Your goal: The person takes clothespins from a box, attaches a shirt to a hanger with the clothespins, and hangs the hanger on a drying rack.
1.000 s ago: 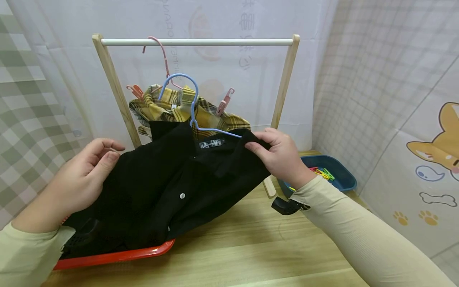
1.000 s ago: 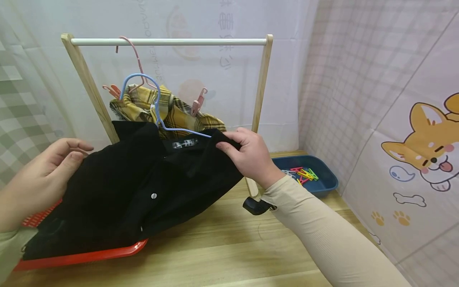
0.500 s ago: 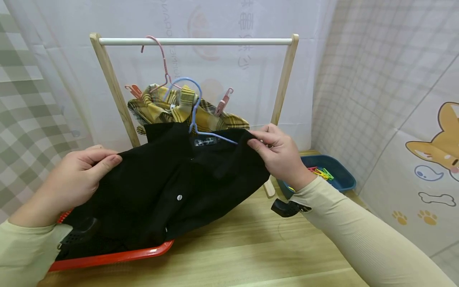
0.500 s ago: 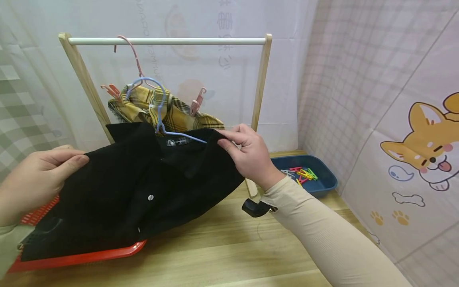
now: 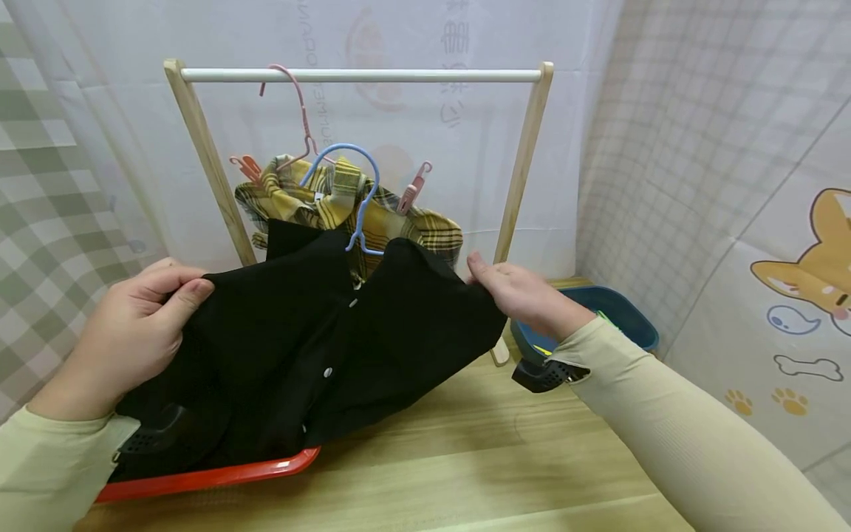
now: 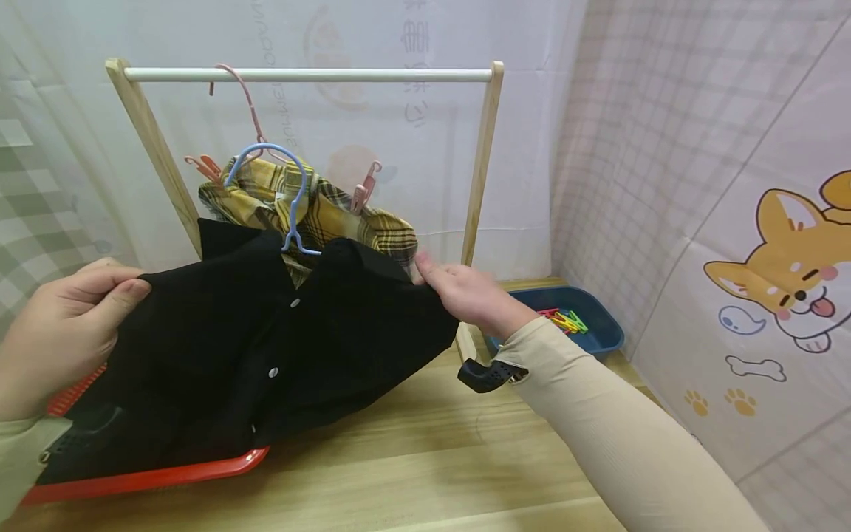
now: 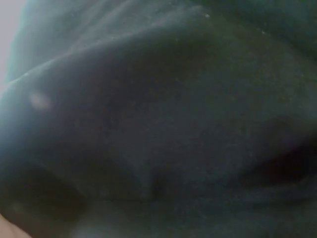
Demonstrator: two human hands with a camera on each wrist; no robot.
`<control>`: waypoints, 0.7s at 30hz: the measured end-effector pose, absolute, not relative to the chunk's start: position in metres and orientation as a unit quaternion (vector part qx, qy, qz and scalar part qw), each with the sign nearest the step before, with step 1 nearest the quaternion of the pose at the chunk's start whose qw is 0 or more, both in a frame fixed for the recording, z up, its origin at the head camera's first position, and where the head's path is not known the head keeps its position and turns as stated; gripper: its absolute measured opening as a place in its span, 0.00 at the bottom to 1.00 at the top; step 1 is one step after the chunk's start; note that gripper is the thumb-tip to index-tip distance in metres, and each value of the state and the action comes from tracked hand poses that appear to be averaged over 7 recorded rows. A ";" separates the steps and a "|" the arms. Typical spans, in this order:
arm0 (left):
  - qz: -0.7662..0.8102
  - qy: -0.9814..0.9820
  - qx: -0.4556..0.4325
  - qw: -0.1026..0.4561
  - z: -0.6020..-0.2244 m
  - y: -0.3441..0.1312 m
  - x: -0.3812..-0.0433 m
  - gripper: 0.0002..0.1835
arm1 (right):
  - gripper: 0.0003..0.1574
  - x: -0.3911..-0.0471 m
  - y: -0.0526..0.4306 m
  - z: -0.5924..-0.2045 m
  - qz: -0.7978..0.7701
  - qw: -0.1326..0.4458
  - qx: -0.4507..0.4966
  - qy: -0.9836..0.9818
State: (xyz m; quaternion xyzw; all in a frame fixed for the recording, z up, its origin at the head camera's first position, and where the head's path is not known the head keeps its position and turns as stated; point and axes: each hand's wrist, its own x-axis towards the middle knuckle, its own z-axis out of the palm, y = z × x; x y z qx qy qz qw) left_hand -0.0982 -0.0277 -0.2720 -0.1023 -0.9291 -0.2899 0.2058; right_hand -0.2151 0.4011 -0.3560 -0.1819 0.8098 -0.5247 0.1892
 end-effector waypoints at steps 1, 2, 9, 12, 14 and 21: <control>-0.289 -0.928 -0.105 0.210 -0.272 -0.027 -0.098 0.07 | 0.45 -0.216 0.403 -0.357 -0.512 0.228 -0.185 0.807; -0.287 -0.928 -0.108 0.215 -0.272 -0.027 -0.098 0.07 | 0.44 -0.216 0.405 -0.358 -0.510 0.256 -0.189 0.799; -0.289 -0.920 -0.115 0.239 -0.273 -0.025 -0.098 0.06 | 0.22 -0.214 0.402 -0.361 -0.597 0.242 -0.290 0.707; -0.285 -0.920 -0.110 0.244 -0.272 -0.025 -0.098 0.06 | 0.19 -0.210 0.401 -0.357 -0.644 0.170 -0.310 0.678; -0.287 -0.920 -0.103 0.246 -0.272 -0.024 -0.098 0.06 | 0.16 -0.208 0.401 -0.355 -0.665 0.132 -0.325 0.659; -0.316 -0.906 -0.090 0.267 -0.271 -0.019 -0.100 0.10 | 0.11 -0.201 0.392 -0.354 -0.677 0.088 -0.328 0.653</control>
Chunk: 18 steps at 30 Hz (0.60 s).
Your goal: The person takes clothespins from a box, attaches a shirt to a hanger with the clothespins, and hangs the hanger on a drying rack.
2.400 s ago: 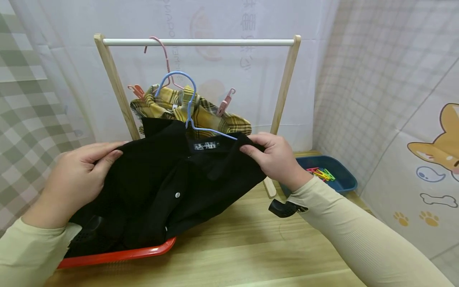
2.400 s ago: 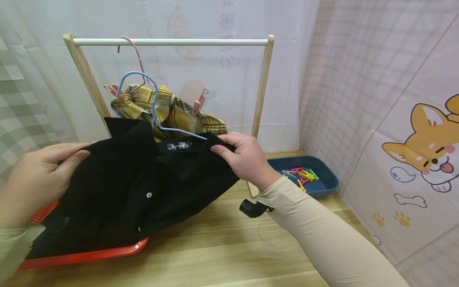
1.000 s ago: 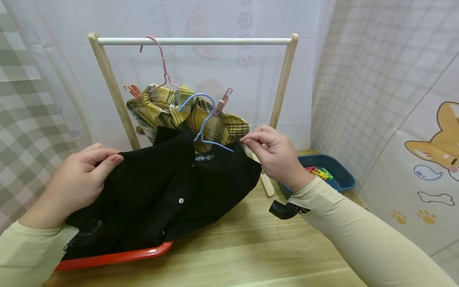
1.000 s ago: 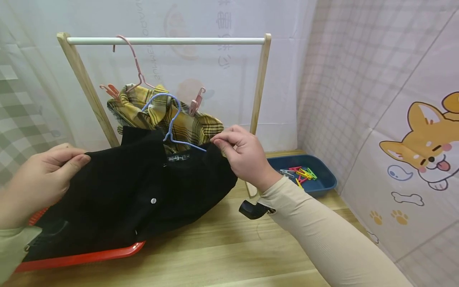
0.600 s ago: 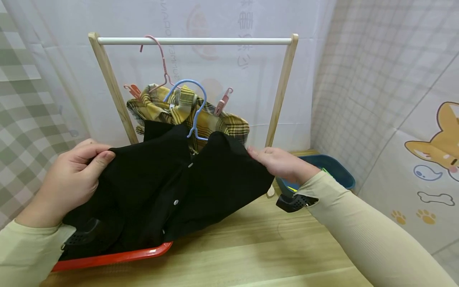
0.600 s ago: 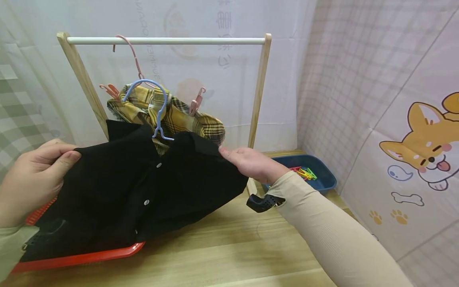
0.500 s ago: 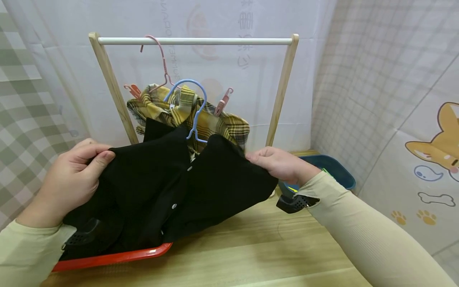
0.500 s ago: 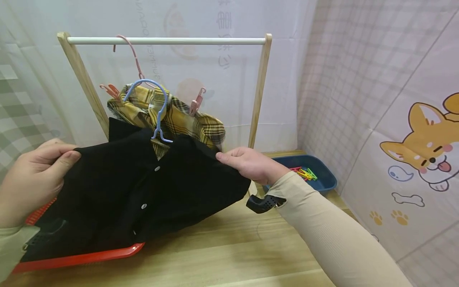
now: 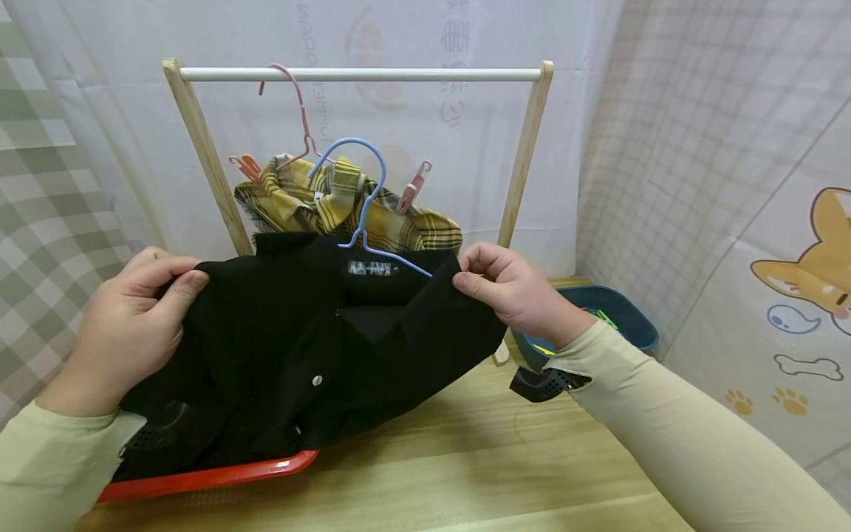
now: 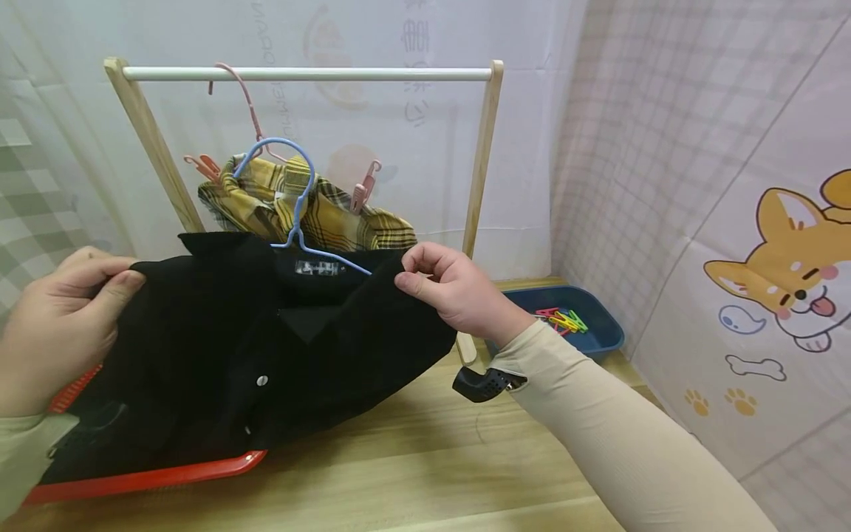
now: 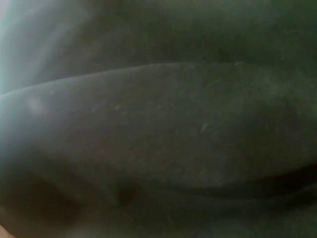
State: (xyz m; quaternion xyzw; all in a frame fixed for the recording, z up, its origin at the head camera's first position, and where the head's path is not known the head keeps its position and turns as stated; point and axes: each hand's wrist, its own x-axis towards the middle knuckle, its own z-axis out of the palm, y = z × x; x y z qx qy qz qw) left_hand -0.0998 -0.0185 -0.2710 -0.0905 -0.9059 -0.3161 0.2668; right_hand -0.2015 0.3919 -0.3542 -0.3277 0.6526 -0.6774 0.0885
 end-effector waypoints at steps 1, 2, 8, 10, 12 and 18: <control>-0.318 -0.905 -0.089 0.270 -0.271 -0.017 -0.100 0.09 | 0.12 -0.201 0.390 -0.354 -0.682 0.084 -0.321 0.652; -0.318 -0.904 -0.085 0.274 -0.271 -0.016 -0.101 0.08 | 0.13 -0.200 0.389 -0.355 -0.687 0.078 -0.314 0.651; -0.306 -0.898 -0.063 0.310 -0.269 -0.009 -0.103 0.09 | 0.15 -0.201 0.387 -0.356 -0.691 0.039 -0.293 0.659; -0.302 -0.897 -0.069 0.316 -0.269 -0.009 -0.103 0.09 | 0.11 -0.201 0.387 -0.355 -0.678 0.031 -0.288 0.676; -0.301 -0.902 -0.080 0.299 -0.268 -0.010 -0.102 0.08 | 0.07 -0.201 0.388 -0.356 -0.661 0.020 -0.280 0.696; -0.327 -0.921 -0.111 0.178 -0.266 -0.021 -0.102 0.08 | 0.08 -0.202 0.387 -0.356 -0.639 -0.013 -0.269 0.720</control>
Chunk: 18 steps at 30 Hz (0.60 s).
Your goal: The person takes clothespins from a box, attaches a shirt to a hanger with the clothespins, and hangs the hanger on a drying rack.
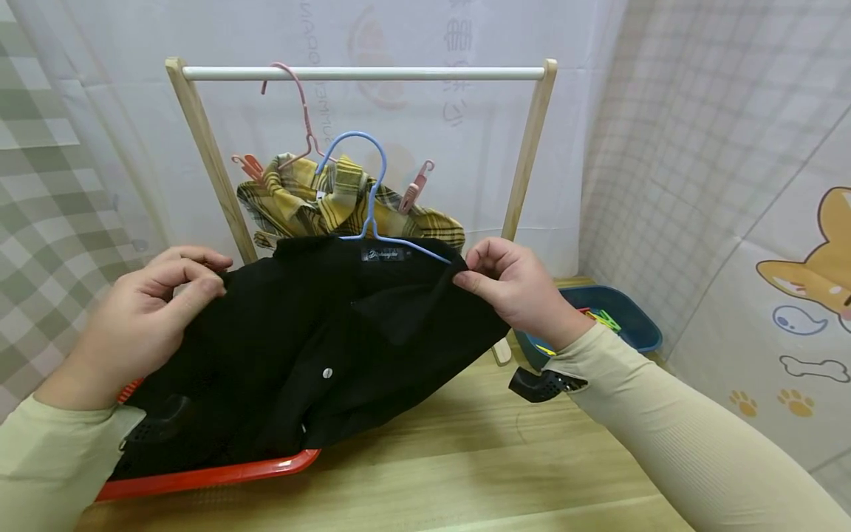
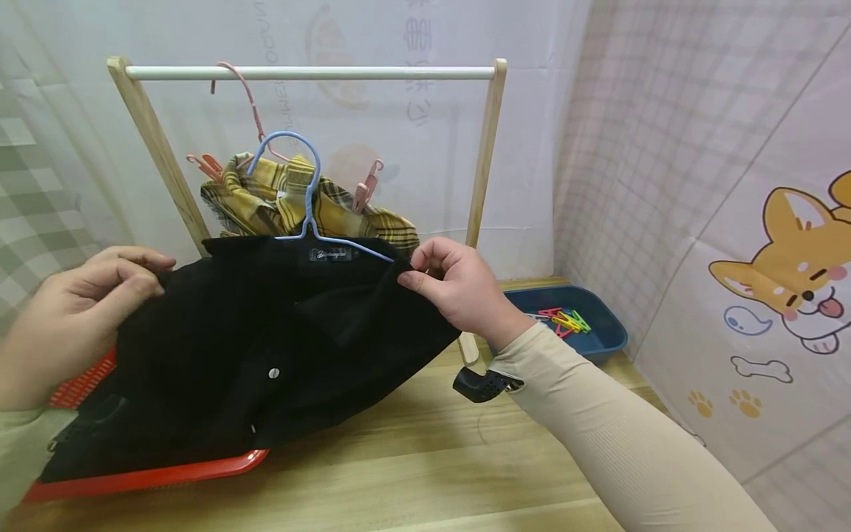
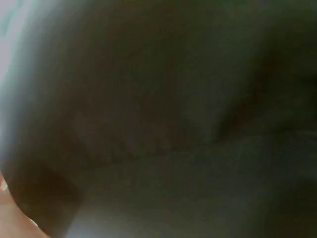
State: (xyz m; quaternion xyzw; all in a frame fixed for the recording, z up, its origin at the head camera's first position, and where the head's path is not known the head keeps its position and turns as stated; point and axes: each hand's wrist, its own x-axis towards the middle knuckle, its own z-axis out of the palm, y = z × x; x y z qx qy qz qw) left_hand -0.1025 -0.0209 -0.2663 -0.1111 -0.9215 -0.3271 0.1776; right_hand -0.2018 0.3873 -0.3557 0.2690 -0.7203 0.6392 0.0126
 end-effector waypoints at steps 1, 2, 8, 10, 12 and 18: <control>-0.329 -0.924 -0.102 0.165 -0.266 -0.022 -0.103 0.09 | 0.08 -0.202 0.387 -0.355 0.640 0.015 0.271 -0.719; -0.328 -0.928 -0.091 0.153 -0.265 -0.023 -0.105 0.11 | 0.08 -0.202 0.387 -0.355 0.640 0.014 0.276 -0.717; -0.259 -0.964 -0.050 0.016 -0.259 -0.028 -0.117 0.21 | 0.09 -0.200 0.390 -0.354 0.640 0.012 0.295 -0.709; -0.233 -0.969 -0.061 -0.048 -0.257 -0.031 -0.120 0.28 | 0.09 -0.200 0.391 -0.355 0.640 0.014 0.299 -0.707; -0.215 -0.968 -0.079 -0.101 -0.257 -0.036 -0.121 0.32 | 0.09 -0.201 0.392 -0.355 0.641 0.014 0.304 -0.705; -0.191 -0.964 -0.086 -0.162 -0.260 -0.045 -0.123 0.40 | 0.09 -0.202 0.393 -0.356 0.630 0.020 0.309 -0.712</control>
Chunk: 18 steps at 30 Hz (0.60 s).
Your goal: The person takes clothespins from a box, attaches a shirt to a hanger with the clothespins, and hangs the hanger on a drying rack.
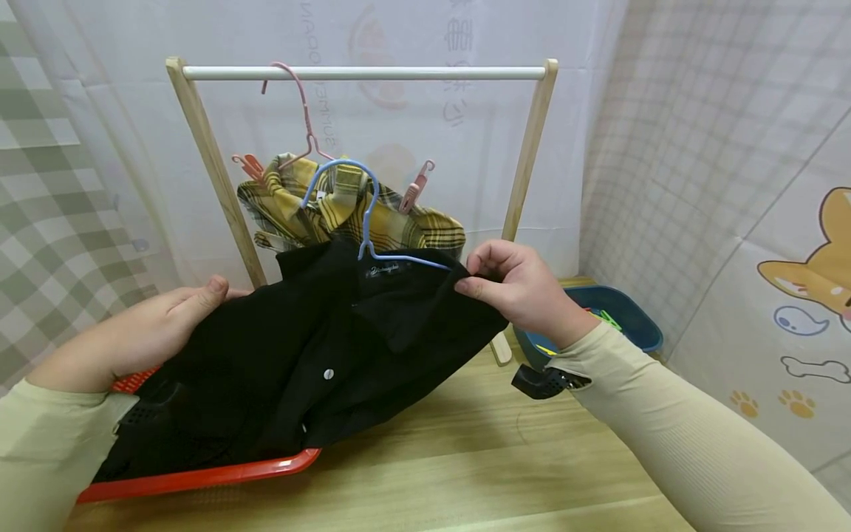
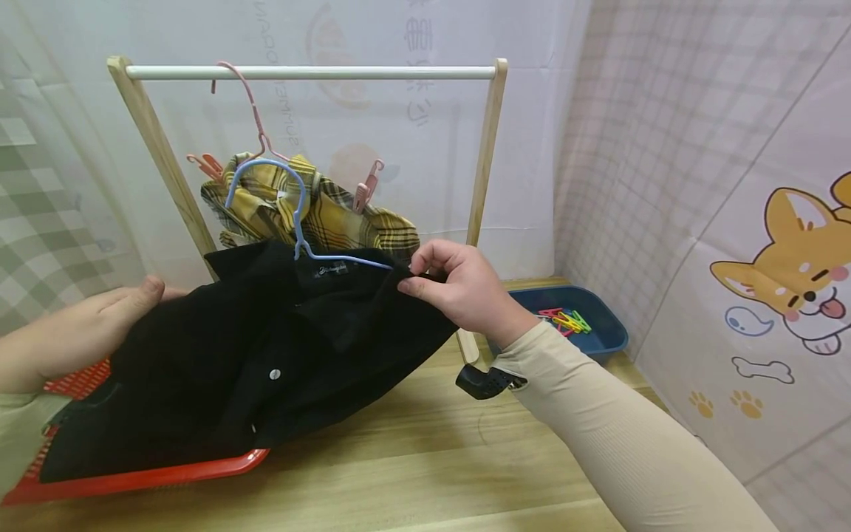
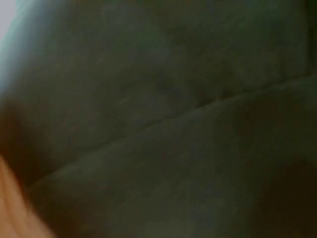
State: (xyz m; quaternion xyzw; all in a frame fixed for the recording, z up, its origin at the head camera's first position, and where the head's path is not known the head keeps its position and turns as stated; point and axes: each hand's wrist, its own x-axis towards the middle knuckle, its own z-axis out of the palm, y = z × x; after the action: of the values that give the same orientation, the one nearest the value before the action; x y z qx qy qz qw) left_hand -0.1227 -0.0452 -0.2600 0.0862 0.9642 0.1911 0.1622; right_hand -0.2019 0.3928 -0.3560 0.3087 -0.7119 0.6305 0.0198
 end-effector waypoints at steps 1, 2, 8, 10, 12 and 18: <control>0.183 0.964 0.078 0.175 -0.259 -0.046 -0.123 0.42 | 0.09 -0.202 0.393 -0.356 0.627 0.022 0.310 -0.714; 0.172 0.964 0.069 0.188 -0.259 -0.048 -0.123 0.44 | 0.09 -0.202 0.393 -0.356 0.625 0.023 0.311 -0.716; 0.150 0.960 0.070 0.227 -0.263 -0.051 -0.125 0.34 | 0.09 -0.202 0.393 -0.358 0.614 0.026 0.314 -0.724; 0.148 0.960 0.088 0.221 -0.266 -0.051 -0.126 0.28 | 0.09 -0.202 0.394 -0.358 0.611 0.026 0.312 -0.727; 0.125 0.963 0.089 0.221 -0.267 -0.051 -0.127 0.28 | 0.08 -0.202 0.394 -0.358 0.609 0.026 0.310 -0.730; 0.088 0.966 0.056 0.236 -0.264 -0.057 -0.124 0.41 | 0.08 -0.201 0.395 -0.357 0.607 0.021 0.308 -0.732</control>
State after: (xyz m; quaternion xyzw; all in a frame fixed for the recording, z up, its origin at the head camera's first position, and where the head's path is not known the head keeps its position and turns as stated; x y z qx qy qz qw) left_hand -0.1245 -0.0573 -0.2645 0.0564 0.9661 0.0884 0.2361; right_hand -0.2015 0.3951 -0.3570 0.3080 -0.7320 0.6074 0.0207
